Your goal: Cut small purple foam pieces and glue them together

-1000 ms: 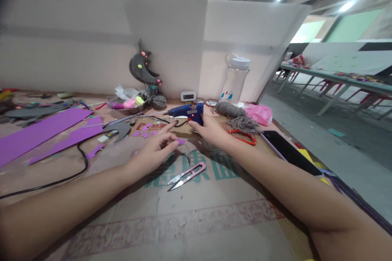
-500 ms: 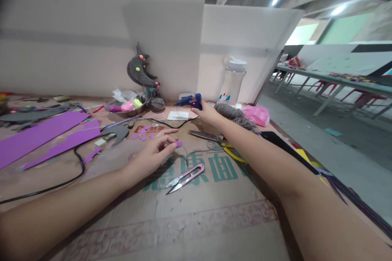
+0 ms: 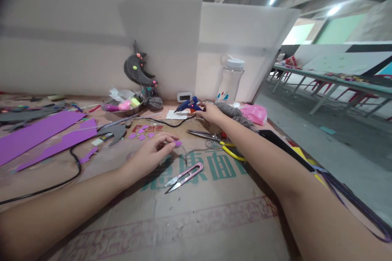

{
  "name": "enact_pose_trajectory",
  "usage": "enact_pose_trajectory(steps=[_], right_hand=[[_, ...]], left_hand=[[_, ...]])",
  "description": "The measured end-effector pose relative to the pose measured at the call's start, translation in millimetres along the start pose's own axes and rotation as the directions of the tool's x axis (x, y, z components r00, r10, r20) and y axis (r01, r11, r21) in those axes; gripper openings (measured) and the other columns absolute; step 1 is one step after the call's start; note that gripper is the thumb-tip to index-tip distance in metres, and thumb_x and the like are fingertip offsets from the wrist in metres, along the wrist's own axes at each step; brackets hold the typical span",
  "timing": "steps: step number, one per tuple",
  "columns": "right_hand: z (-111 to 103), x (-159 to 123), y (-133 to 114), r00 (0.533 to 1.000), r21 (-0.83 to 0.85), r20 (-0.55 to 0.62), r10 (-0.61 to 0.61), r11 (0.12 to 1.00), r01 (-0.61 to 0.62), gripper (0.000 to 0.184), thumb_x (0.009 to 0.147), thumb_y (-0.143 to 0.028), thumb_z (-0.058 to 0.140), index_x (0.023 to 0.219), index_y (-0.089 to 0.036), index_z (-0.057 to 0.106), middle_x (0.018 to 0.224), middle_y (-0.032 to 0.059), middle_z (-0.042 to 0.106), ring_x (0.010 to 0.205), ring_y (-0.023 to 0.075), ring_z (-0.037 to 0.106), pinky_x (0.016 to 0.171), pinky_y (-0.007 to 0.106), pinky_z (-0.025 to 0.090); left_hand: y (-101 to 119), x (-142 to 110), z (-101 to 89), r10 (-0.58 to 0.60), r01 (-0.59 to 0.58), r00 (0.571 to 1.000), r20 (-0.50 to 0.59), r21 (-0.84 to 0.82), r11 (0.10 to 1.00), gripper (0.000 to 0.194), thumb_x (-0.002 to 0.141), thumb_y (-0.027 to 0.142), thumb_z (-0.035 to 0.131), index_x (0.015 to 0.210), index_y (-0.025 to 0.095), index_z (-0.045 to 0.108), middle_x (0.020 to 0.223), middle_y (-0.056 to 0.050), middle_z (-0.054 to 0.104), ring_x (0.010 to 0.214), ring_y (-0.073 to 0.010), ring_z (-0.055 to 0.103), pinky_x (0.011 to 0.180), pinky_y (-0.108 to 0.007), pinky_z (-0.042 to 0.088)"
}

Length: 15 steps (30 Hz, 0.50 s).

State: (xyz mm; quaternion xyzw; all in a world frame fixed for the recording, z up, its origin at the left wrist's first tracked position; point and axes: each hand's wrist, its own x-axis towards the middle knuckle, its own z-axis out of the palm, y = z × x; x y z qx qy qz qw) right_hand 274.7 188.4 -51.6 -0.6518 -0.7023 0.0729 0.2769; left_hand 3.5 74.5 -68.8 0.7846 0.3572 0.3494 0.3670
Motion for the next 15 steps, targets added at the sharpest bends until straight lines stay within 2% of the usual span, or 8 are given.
enact_pose_trajectory(steps=[4, 6, 8, 10, 12, 13, 15], right_hand=[[-15, -41, -14, 0.989, 0.038, -0.146, -0.023, 0.999, 0.029, 0.032, 0.091, -0.028, 0.064, 0.117, -0.01, 0.064, 0.116, 0.0162, 0.07, 0.103, 0.0246, 0.066, 0.091, 0.035, 0.049], [-22, -70, -29, 0.984, 0.066, -0.176, -0.032, 0.997, 0.044, 0.021, 0.092, -0.029, 0.061, 0.104, -0.013, 0.066, 0.103, 0.0112, 0.072, 0.092, 0.0219, 0.066, 0.084, 0.032, 0.05], [-28, -103, -48, 0.988, 0.116, -0.15, -0.049, 0.991, 0.066, 0.023, 0.093, -0.037, 0.057, 0.089, -0.017, 0.066, 0.084, 0.0043, 0.071, 0.077, 0.0182, 0.064, 0.072, 0.028, 0.049], [-32, -133, -68, 0.997, 0.328, 0.044, -0.071, 0.943, 0.053, 0.033, 0.094, -0.044, 0.054, 0.079, -0.017, 0.066, 0.066, 0.0004, 0.064, 0.062, 0.0151, 0.06, 0.06, 0.025, 0.047], [-33, -156, -86, 0.955, 0.477, 0.274, -0.111, 0.878, -0.035, 0.035, 0.096, -0.044, 0.05, 0.083, -0.016, 0.068, 0.057, -0.0017, 0.061, 0.053, 0.0136, 0.059, 0.054, 0.024, 0.046], [-32, -164, -93, 0.913, 0.498, 0.381, -0.146, 0.864, -0.069, 0.033, 0.097, -0.041, 0.05, 0.087, -0.016, 0.07, 0.061, -0.0007, 0.065, 0.057, 0.0143, 0.063, 0.057, 0.024, 0.048], [-29, -172, -103, 0.869, 0.486, 0.454, -0.198, 0.872, -0.055, 0.031, 0.098, -0.038, 0.051, 0.088, -0.017, 0.071, 0.074, 0.0025, 0.073, 0.067, 0.0156, 0.069, 0.065, 0.025, 0.052]], left_hand=[[0, 1, 0.2, 0.008, -0.008, 1.0, -0.001, 0.011, 1.0, 0.023, 0.093, 0.039, 0.052, 0.083, 0.02, 0.063, 0.096, -0.005, 0.07, 0.09, -0.0209, 0.063, 0.078, -0.032, 0.046], [0, 1, 0.8, 0.0, 0.0, 1.0, 0.0, -0.002, 1.0, 0.023, 0.092, 0.038, 0.052, 0.084, 0.02, 0.064, 0.091, -0.004, 0.07, 0.085, -0.02, 0.063, 0.075, -0.031, 0.046], [1, 1, 1.5, -0.021, 0.02, 1.0, -0.007, -0.024, 1.0, 0.024, 0.092, 0.039, 0.053, 0.084, 0.02, 0.065, 0.086, -0.004, 0.07, 0.08, -0.0195, 0.064, 0.073, -0.03, 0.047], [0, 1, 1.9, -0.048, 0.047, 0.999, -0.013, -0.061, 0.997, 0.024, 0.091, 0.04, 0.054, 0.086, 0.019, 0.065, 0.084, -0.004, 0.07, 0.078, -0.0196, 0.065, 0.073, -0.031, 0.049], [1, 1, 1.5, -0.067, 0.064, 0.998, -0.023, -0.088, 0.994, 0.025, 0.09, 0.042, 0.055, 0.088, 0.019, 0.066, 0.085, -0.004, 0.07, 0.078, -0.0198, 0.067, 0.073, -0.031, 0.05], [1, 0, 1.1, -0.065, 0.062, 0.997, -0.032, -0.091, 0.994, 0.025, 0.09, 0.042, 0.055, 0.089, 0.019, 0.067, 0.086, -0.004, 0.071, 0.079, -0.0198, 0.067, 0.073, -0.031, 0.05], [3, 0, -0.1, -0.046, 0.041, 0.996, -0.074, -0.072, 0.997, 0.024, 0.09, 0.041, 0.055, 0.089, 0.019, 0.067, 0.087, -0.003, 0.071, 0.081, -0.0195, 0.066, 0.073, -0.03, 0.049]])
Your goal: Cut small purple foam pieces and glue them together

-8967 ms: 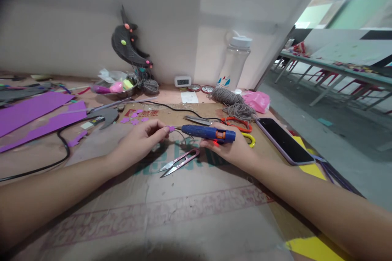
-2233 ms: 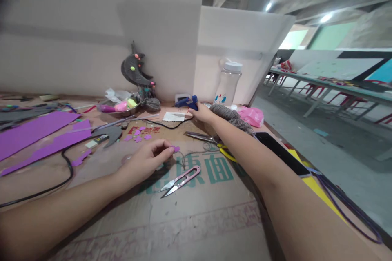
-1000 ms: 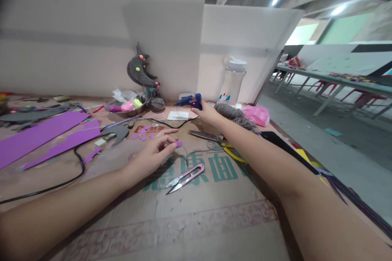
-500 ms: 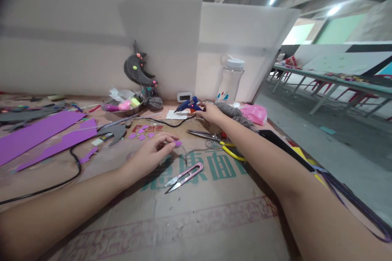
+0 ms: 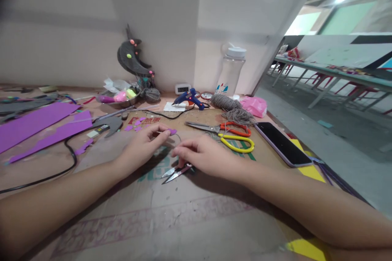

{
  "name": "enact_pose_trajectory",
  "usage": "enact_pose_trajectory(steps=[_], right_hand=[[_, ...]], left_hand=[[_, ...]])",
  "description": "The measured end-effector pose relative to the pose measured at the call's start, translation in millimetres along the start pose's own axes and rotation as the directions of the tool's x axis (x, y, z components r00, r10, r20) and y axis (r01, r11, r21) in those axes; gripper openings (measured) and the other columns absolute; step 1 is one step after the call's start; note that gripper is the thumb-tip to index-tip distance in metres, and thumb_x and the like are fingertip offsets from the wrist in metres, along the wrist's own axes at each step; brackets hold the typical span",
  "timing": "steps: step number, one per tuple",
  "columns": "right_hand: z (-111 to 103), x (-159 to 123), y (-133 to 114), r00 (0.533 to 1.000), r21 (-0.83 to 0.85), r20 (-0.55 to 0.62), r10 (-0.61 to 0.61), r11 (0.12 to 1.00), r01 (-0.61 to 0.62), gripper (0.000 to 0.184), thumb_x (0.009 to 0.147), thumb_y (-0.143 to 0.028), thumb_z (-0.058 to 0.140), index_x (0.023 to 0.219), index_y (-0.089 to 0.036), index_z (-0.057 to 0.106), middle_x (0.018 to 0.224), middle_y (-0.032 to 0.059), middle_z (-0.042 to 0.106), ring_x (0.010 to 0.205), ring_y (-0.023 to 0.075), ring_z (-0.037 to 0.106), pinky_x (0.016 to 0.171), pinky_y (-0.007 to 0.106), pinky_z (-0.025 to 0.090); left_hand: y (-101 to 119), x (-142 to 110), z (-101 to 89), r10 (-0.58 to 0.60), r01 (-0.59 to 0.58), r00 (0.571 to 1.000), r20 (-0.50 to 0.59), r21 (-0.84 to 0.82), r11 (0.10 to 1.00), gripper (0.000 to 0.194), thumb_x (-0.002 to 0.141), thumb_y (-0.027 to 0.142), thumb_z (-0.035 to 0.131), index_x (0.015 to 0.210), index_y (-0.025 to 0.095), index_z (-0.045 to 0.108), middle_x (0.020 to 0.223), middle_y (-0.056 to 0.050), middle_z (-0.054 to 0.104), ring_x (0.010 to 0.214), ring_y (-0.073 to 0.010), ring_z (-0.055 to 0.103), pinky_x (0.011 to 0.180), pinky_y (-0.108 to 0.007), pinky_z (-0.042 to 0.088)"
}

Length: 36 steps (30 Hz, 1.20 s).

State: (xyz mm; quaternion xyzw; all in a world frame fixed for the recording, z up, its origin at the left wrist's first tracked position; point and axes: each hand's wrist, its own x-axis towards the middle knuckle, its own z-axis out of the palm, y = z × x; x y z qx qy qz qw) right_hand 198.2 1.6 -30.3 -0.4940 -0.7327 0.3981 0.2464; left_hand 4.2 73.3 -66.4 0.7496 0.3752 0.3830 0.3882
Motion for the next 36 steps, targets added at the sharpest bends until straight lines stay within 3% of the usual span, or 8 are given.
enact_pose_trajectory(steps=[3, 6, 8, 11, 16, 21, 34, 36], right_hand=[[4, 3, 3, 0.989, -0.236, -0.04, -0.139, 0.964, 0.126, 0.027, 0.098, -0.034, 0.051, 0.094, -0.02, 0.074, 0.096, 0.0056, 0.077, 0.087, 0.02, 0.071, 0.079, 0.031, 0.053], [-1, 9, 14, 0.956, -0.417, -0.161, -0.247, 0.895, 0.161, 0.03, 0.097, -0.034, 0.053, 0.12, -0.024, 0.07, 0.108, 0.0079, 0.075, 0.095, 0.0243, 0.069, 0.085, 0.037, 0.051], [-4, 12, 21, 0.945, -0.388, -0.248, -0.213, 0.916, 0.105, 0.041, 0.097, -0.034, 0.054, 0.137, -0.025, 0.06, 0.104, 0.0079, 0.075, 0.081, 0.0223, 0.068, 0.076, 0.036, 0.052], [-2, 14, 26, 0.938, -0.132, -0.31, -0.154, 0.984, 0.118, 0.051, 0.096, -0.033, 0.053, 0.147, -0.028, 0.046, 0.109, 0.0063, 0.072, 0.06, 0.0142, 0.057, 0.059, 0.029, 0.049], [6, 19, 26, 0.936, 0.264, -0.345, -0.075, 0.949, 0.173, 0.035, 0.089, -0.033, 0.061, 0.123, -0.024, 0.058, 0.103, 0.0038, 0.068, 0.052, 0.008, 0.049, 0.047, 0.023, 0.043], [7, 20, 26, 0.899, 0.178, -0.434, -0.059, 0.972, 0.15, 0.015, 0.085, -0.035, 0.066, 0.085, -0.02, 0.062, 0.071, -0.0028, 0.057, 0.056, 0.0101, 0.049, 0.052, 0.024, 0.041], [-1, 23, 35, 0.856, 0.13, -0.508, -0.093, 0.975, 0.183, 0.039, 0.084, -0.054, 0.067, 0.076, -0.023, 0.045, 0.065, -0.0056, 0.046, 0.053, 0.0102, 0.043, 0.049, 0.024, 0.035], [-4, 22, 35, 0.838, 0.139, -0.53, -0.127, 0.963, 0.233, 0.036, 0.084, -0.052, 0.069, 0.085, -0.024, 0.047, 0.077, -0.0027, 0.054, 0.053, 0.0093, 0.043, 0.047, 0.023, 0.036]], left_hand=[[4, -1, -1.4, 0.044, -0.043, 0.998, -0.055, 0.027, 0.999, 0.023, 0.09, 0.038, 0.055, 0.086, 0.019, 0.066, 0.088, -0.003, 0.07, 0.082, -0.0192, 0.064, 0.075, -0.03, 0.049], [6, -3, -1.6, 0.053, -0.052, 0.997, -0.051, 0.019, 0.998, 0.023, 0.091, 0.038, 0.055, 0.085, 0.019, 0.065, 0.086, -0.004, 0.07, 0.082, -0.0194, 0.064, 0.076, -0.031, 0.049], [5, -3, -1.2, 0.032, -0.032, 0.999, -0.022, 0.004, 0.999, 0.023, 0.092, 0.039, 0.054, 0.085, 0.019, 0.064, 0.083, -0.003, 0.07, 0.081, -0.0197, 0.065, 0.076, -0.031, 0.05], [5, -4, -0.4, -0.014, 0.014, 1.0, 0.015, -0.002, 1.0, 0.024, 0.091, 0.041, 0.054, 0.083, 0.02, 0.063, 0.078, -0.003, 0.071, 0.078, -0.0201, 0.066, 0.075, -0.032, 0.05], [10, -4, 0.1, -0.057, 0.056, 0.998, 0.037, 0.046, 0.997, 0.028, 0.088, 0.045, 0.056, 0.078, 0.02, 0.064, 0.074, -0.003, 0.071, 0.074, -0.0208, 0.065, 0.069, -0.032, 0.046], [13, -4, 0.1, -0.029, 0.025, 0.998, 0.061, 0.073, 0.997, 0.025, 0.089, 0.039, 0.054, 0.076, 0.02, 0.063, 0.074, -0.003, 0.071, 0.073, -0.0193, 0.063, 0.068, -0.03, 0.045], [7, -4, 1.0, -0.043, 0.04, 0.997, 0.068, 0.05, 0.998, 0.025, 0.09, 0.041, 0.055, 0.077, 0.021, 0.064, 0.075, -0.003, 0.074, 0.073, -0.0201, 0.066, 0.069, -0.032, 0.049], [7, -4, 1.0, -0.065, 0.063, 0.997, 0.044, 0.04, 0.997, 0.025, 0.089, 0.042, 0.055, 0.079, 0.021, 0.065, 0.076, -0.003, 0.074, 0.073, -0.0203, 0.066, 0.068, -0.032, 0.049]])
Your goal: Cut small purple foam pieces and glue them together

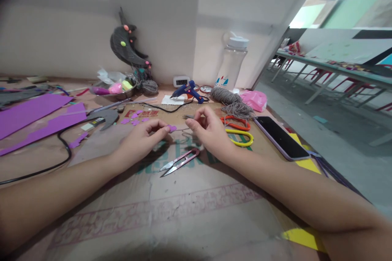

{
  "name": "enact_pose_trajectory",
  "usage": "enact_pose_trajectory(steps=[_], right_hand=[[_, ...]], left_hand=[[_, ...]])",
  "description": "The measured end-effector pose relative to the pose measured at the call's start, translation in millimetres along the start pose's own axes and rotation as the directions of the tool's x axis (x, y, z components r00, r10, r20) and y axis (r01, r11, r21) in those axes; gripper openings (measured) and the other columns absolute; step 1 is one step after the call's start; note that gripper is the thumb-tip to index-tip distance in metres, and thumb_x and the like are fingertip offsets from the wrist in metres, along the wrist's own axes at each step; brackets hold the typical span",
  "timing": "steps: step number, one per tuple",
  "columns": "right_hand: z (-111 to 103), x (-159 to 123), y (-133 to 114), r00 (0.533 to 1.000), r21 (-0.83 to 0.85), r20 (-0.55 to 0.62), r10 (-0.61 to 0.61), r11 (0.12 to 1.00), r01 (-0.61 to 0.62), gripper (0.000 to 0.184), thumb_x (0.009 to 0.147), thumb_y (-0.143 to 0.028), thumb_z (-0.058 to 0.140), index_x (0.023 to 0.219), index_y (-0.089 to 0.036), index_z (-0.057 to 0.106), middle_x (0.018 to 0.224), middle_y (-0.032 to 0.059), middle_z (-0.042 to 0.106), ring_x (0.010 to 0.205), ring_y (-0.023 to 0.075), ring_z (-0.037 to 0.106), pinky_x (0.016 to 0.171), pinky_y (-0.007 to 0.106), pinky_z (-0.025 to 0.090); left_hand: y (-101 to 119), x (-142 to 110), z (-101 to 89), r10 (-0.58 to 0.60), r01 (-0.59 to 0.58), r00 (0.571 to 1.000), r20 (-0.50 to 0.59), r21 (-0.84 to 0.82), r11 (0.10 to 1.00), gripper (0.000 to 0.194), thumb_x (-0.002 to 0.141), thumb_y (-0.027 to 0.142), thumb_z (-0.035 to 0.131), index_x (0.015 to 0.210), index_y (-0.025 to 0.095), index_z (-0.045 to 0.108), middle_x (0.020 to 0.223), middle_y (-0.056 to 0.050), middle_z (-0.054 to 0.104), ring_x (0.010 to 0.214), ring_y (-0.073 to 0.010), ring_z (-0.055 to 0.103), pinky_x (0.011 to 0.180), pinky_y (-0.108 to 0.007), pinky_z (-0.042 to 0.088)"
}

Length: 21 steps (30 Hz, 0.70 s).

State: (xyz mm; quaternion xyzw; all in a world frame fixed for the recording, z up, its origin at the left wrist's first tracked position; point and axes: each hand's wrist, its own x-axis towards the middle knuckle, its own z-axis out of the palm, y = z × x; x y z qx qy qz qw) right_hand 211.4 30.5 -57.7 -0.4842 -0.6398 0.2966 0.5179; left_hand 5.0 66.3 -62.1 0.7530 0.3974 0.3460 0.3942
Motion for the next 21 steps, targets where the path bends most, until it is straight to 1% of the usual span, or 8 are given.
enact_pose_trajectory(steps=[2, 3, 5, 8, 12, 15, 19, 21], right_hand=[[-2, 0, -2, 0.998, 0.043, 0.061, -0.019, 0.999, 0.016, 0.035, 0.083, -0.046, 0.072, 0.102, -0.026, 0.05, 0.107, 0.0034, 0.062, 0.054, 0.0082, 0.046, 0.047, 0.024, 0.04], [-2, -1, -3, 0.993, 0.058, 0.117, -0.013, 0.998, 0.006, 0.04, 0.083, -0.041, 0.073, 0.112, -0.027, 0.049, 0.122, 0.0061, 0.06, 0.054, 0.0075, 0.047, 0.048, 0.025, 0.042], [1, -3, -4, 0.974, 0.075, 0.227, 0.023, 0.996, -0.041, 0.052, 0.082, -0.032, 0.073, 0.126, -0.029, 0.045, 0.135, 0.0084, 0.057, 0.053, 0.0062, 0.045, 0.049, 0.025, 0.043], [5, -5, -2, 0.948, 0.079, 0.308, 0.078, 0.991, -0.108, 0.058, 0.079, -0.023, 0.072, 0.129, -0.027, 0.044, 0.123, 0.0076, 0.067, 0.053, 0.0065, 0.045, 0.05, 0.023, 0.041], [9, -7, 2, 0.932, 0.082, 0.321, 0.169, 0.975, -0.206, 0.057, 0.076, -0.023, 0.075, 0.126, -0.025, 0.048, 0.102, 0.0034, 0.074, 0.063, 0.0102, 0.059, 0.053, 0.022, 0.042], [9, -6, 1, 0.925, 0.135, 0.319, 0.205, 0.956, -0.259, 0.051, 0.075, -0.019, 0.074, 0.121, -0.023, 0.05, 0.086, -0.0014, 0.071, 0.07, 0.0121, 0.065, 0.059, 0.023, 0.048], [9, -4, 0, 0.924, 0.168, 0.319, 0.211, 0.947, -0.274, 0.041, 0.078, -0.02, 0.069, 0.116, -0.024, 0.052, 0.076, -0.0063, 0.061, 0.05, 0.0077, 0.055, 0.046, 0.02, 0.042], [9, -4, 1, 0.93, 0.158, 0.314, 0.19, 0.956, -0.249, 0.037, 0.081, -0.023, 0.067, 0.114, -0.023, 0.051, 0.075, -0.0062, 0.059, 0.051, 0.0088, 0.056, 0.049, 0.023, 0.046]], left_hand=[[1, 0, -0.4, -0.006, 0.006, 1.0, -0.005, 0.0, 1.0, 0.025, 0.089, 0.042, 0.055, 0.079, 0.021, 0.064, 0.075, -0.003, 0.074, 0.073, -0.0203, 0.066, 0.067, -0.031, 0.048], [2, 0, -0.7, 0.0, 0.0, 1.0, -0.002, 0.004, 1.0, 0.025, 0.089, 0.041, 0.055, 0.078, 0.021, 0.064, 0.074, -0.003, 0.073, 0.073, -0.0201, 0.066, 0.067, -0.031, 0.048], [2, 0, -1.2, 0.015, -0.015, 1.0, 0.002, 0.013, 1.0, 0.024, 0.089, 0.039, 0.054, 0.077, 0.021, 0.063, 0.073, -0.003, 0.072, 0.073, -0.0198, 0.065, 0.068, -0.031, 0.047], [1, 0, -1.6, 0.038, -0.038, 0.999, -0.014, 0.018, 0.999, 0.023, 0.089, 0.038, 0.054, 0.078, 0.021, 0.063, 0.074, -0.002, 0.071, 0.073, -0.0194, 0.064, 0.068, -0.031, 0.047], [-2, 0, -1.3, 0.052, -0.052, 0.998, -0.019, 0.008, 0.999, 0.023, 0.089, 0.038, 0.053, 0.079, 0.021, 0.063, 0.076, -0.002, 0.071, 0.074, -0.0193, 0.064, 0.07, -0.031, 0.048], [-2, 0, -1.1, 0.064, -0.064, 0.998, -0.011, 0.024, 0.998, 0.023, 0.089, 0.038, 0.054, 0.078, 0.021, 0.063, 0.075, -0.002, 0.07, 0.073, -0.0191, 0.064, 0.069, -0.031, 0.048], [-1, 0, -1.1, 0.074, -0.074, 0.997, 0.001, 0.039, 0.996, 0.023, 0.091, 0.038, 0.053, 0.079, 0.021, 0.063, 0.075, -0.002, 0.07, 0.075, -0.0192, 0.065, 0.07, -0.031, 0.049], [-1, -1, -1.2, 0.069, -0.069, 0.998, -0.006, 0.039, 0.997, 0.023, 0.091, 0.038, 0.053, 0.079, 0.021, 0.063, 0.075, -0.002, 0.07, 0.074, -0.0191, 0.065, 0.071, -0.031, 0.048]])
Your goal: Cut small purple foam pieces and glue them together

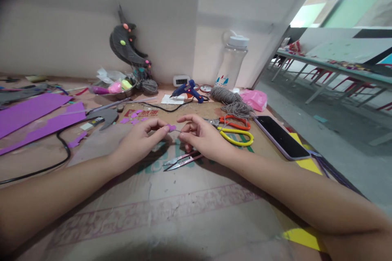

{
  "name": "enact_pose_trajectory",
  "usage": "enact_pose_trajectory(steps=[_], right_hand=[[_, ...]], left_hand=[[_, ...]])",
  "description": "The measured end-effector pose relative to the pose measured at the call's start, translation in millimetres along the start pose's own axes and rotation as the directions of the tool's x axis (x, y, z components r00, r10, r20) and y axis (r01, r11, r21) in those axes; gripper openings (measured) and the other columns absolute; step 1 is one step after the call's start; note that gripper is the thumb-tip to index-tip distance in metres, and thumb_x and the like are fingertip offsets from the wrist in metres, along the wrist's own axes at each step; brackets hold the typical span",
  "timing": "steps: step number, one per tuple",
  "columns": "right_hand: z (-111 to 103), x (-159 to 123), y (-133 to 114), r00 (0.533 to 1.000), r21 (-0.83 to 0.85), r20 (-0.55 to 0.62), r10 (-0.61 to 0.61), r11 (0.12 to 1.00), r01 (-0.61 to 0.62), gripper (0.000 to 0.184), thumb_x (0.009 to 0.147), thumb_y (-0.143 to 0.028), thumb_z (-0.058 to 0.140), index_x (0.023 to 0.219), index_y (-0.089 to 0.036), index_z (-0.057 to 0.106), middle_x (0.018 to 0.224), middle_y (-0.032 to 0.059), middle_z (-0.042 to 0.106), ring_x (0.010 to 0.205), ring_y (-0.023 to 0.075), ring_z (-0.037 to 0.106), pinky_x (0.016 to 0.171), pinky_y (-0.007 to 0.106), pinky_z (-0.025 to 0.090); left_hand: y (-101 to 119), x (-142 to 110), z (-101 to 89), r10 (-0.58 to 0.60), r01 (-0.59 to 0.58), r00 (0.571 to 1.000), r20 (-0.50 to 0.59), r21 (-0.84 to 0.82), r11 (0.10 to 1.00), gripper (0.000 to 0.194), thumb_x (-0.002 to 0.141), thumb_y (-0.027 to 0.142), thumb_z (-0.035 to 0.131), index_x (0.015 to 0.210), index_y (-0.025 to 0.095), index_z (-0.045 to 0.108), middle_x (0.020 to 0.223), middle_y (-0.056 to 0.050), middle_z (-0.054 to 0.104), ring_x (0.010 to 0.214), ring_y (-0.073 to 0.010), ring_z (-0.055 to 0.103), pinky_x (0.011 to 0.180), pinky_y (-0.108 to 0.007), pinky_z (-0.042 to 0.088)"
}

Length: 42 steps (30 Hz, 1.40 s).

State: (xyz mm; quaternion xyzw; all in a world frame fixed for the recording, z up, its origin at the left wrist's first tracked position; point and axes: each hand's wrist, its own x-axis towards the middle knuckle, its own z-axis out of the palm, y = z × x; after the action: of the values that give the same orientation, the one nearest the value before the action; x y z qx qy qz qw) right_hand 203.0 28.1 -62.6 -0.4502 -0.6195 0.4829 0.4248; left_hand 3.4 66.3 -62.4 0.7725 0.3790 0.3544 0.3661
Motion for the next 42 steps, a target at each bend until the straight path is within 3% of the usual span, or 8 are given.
enact_pose_trajectory(steps=[3, 8, 11, 15, 23, 42], right_hand=[[-2, -1, 1, 0.991, -0.187, -0.034, -0.13, 0.975, 0.122, 0.032, 0.082, -0.024, 0.067, 0.111, -0.023, 0.054, 0.077, -0.0037, 0.058, 0.064, 0.013, 0.06, 0.059, 0.026, 0.049], [-7, -5, -3, 0.924, -0.617, -0.079, -0.374, 0.746, 0.249, 0.016, 0.086, -0.024, 0.068, 0.101, -0.022, 0.063, 0.075, -0.0012, 0.058, 0.067, 0.0155, 0.055, 0.063, 0.029, 0.045], [-9, -6, -6, 0.891, -0.722, -0.038, -0.453, 0.628, 0.289, 0.001, 0.09, -0.022, 0.064, 0.089, -0.021, 0.065, 0.075, 0.0009, 0.059, 0.067, 0.0162, 0.054, 0.065, 0.029, 0.044], [-10, -7, -6, 0.856, -0.736, 0.058, -0.515, 0.557, 0.385, 0.011, 0.094, -0.02, 0.062, 0.084, -0.021, 0.065, 0.075, 0.0021, 0.059, 0.068, 0.0166, 0.054, 0.063, 0.029, 0.043], [-13, -4, -4, 0.84, -0.74, 0.077, -0.537, 0.534, 0.409, 0.015, 0.095, -0.017, 0.06, 0.082, -0.017, 0.066, 0.072, 0.0013, 0.058, 0.067, 0.015, 0.054, 0.062, 0.026, 0.04], [-13, -1, 0, 0.892, -0.704, 0.025, -0.45, 0.625, 0.336, 0.015, 0.094, -0.02, 0.06, 0.082, -0.018, 0.068, 0.075, 0.0015, 0.062, 0.067, 0.0143, 0.054, 0.063, 0.026, 0.041]], left_hand=[[1, 0, -0.1, -0.001, 0.001, 1.0, -0.007, -0.001, 1.0, 0.023, 0.091, 0.038, 0.054, 0.077, 0.021, 0.063, 0.075, -0.002, 0.07, 0.074, -0.0191, 0.065, 0.07, -0.031, 0.048], [2, 0, -0.3, -0.02, 0.02, 1.0, 0.004, -0.016, 1.0, 0.024, 0.091, 0.04, 0.054, 0.079, 0.021, 0.063, 0.074, -0.002, 0.07, 0.074, -0.0195, 0.066, 0.07, -0.031, 0.048], [3, 0, -0.5, 0.002, -0.002, 1.0, 0.004, -0.005, 1.0, 0.023, 0.09, 0.038, 0.054, 0.077, 0.021, 0.063, 0.073, -0.001, 0.069, 0.073, -0.0192, 0.064, 0.069, -0.031, 0.048], [2, 0, -0.8, 0.011, -0.011, 1.0, 0.021, -0.008, 1.0, 0.024, 0.09, 0.038, 0.054, 0.075, 0.021, 0.063, 0.073, -0.002, 0.069, 0.073, -0.0196, 0.064, 0.068, -0.031, 0.048], [1, -1, -2.1, -0.009, 0.008, 0.996, 0.093, 0.015, 1.0, 0.027, 0.092, 0.041, 0.053, 0.079, 0.019, 0.063, 0.076, -0.001, 0.069, 0.075, -0.0186, 0.063, 0.068, -0.03, 0.048], [4, -1, -1.7, 0.053, -0.063, 0.994, 0.1, 0.097, 0.993, 0.024, 0.091, 0.035, 0.052, 0.077, 0.019, 0.064, 0.08, -0.002, 0.068, 0.08, -0.0191, 0.062, 0.073, -0.032, 0.046]])
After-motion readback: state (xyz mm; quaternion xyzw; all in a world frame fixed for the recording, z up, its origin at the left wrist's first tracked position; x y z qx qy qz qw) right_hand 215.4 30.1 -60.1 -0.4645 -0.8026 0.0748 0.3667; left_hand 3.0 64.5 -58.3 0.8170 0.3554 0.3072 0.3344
